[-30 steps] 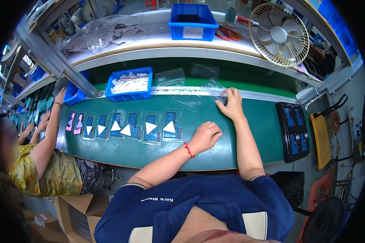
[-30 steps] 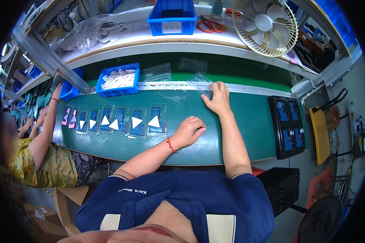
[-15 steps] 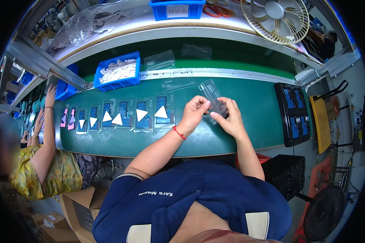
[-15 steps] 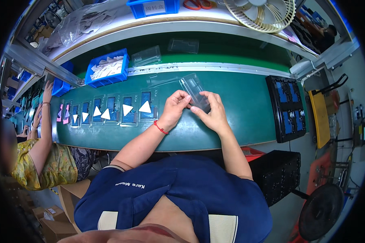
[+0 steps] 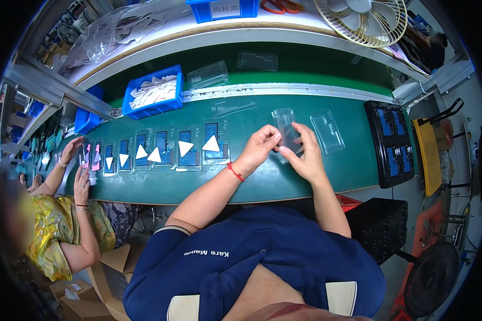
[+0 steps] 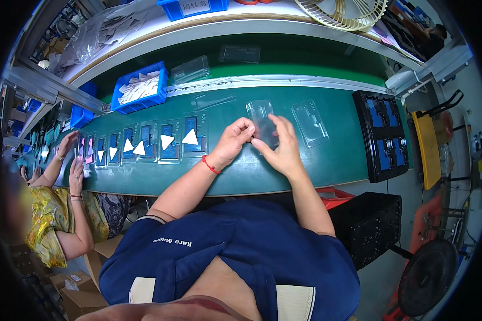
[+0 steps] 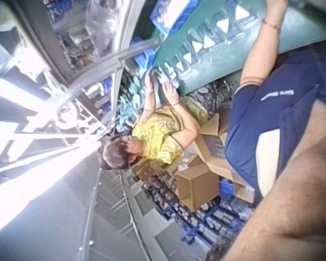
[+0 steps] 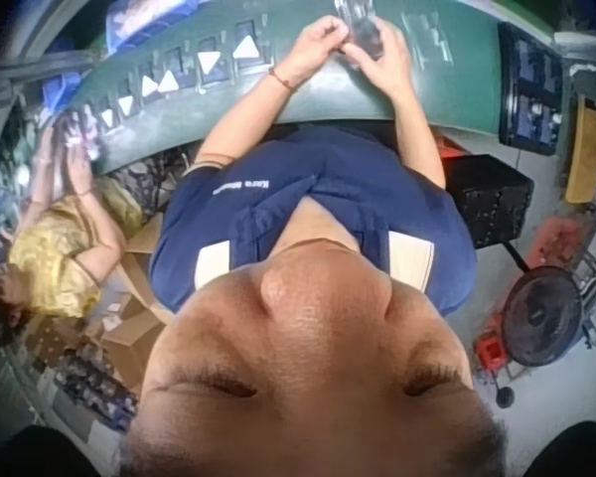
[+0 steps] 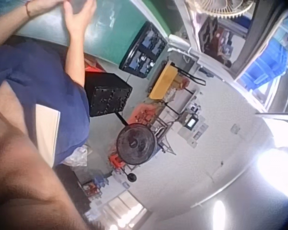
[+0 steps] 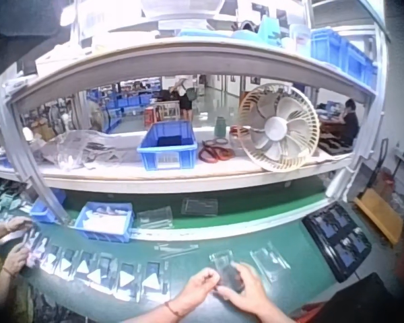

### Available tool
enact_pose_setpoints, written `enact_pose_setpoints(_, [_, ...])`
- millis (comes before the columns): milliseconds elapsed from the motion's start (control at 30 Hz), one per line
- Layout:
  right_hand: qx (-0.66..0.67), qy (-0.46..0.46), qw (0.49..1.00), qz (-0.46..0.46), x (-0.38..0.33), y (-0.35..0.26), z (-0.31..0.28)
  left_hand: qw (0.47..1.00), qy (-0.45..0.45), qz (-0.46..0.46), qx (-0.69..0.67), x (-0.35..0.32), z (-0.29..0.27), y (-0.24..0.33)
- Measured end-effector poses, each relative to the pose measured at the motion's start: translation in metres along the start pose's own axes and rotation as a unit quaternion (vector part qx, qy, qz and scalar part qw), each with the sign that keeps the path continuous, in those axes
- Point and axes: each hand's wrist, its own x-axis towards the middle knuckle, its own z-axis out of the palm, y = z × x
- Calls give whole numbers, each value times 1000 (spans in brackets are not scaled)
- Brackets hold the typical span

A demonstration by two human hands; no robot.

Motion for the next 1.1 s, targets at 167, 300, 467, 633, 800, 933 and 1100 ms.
enact_pose_setpoints(167, [177, -10, 978, 113, 12, 10, 6, 997, 37, -8, -67, -3, -5, 5])
enact_pose_setpoints(300, [-88, 64, 994, 25, 8, 30, -14, 967, 99, -144, 184, 2, -9, 25])
enact_pose_setpoints(467, [-313, 151, 938, -4, 0, 44, -30, 726, 216, 207, 619, 7, -10, 36])
enact_pose_setpoints(633, [-362, 88, 928, -9, 9, 96, -65, 649, 215, 150, 715, 22, -30, 19])
enact_pose_setpoints(800, [-415, 152, 897, 20, 14, 112, -75, 734, 157, 119, 650, -1, -9, 36])
enact_pose_setpoints(933, [-408, 182, 887, 120, 10, 102, -66, 752, 135, 150, 627, -21, -7, 27])
enact_pose_setpoints(1100, [-392, 176, 896, 110, 8, 88, -51, 758, 108, 168, 622, -37, -10, 21])
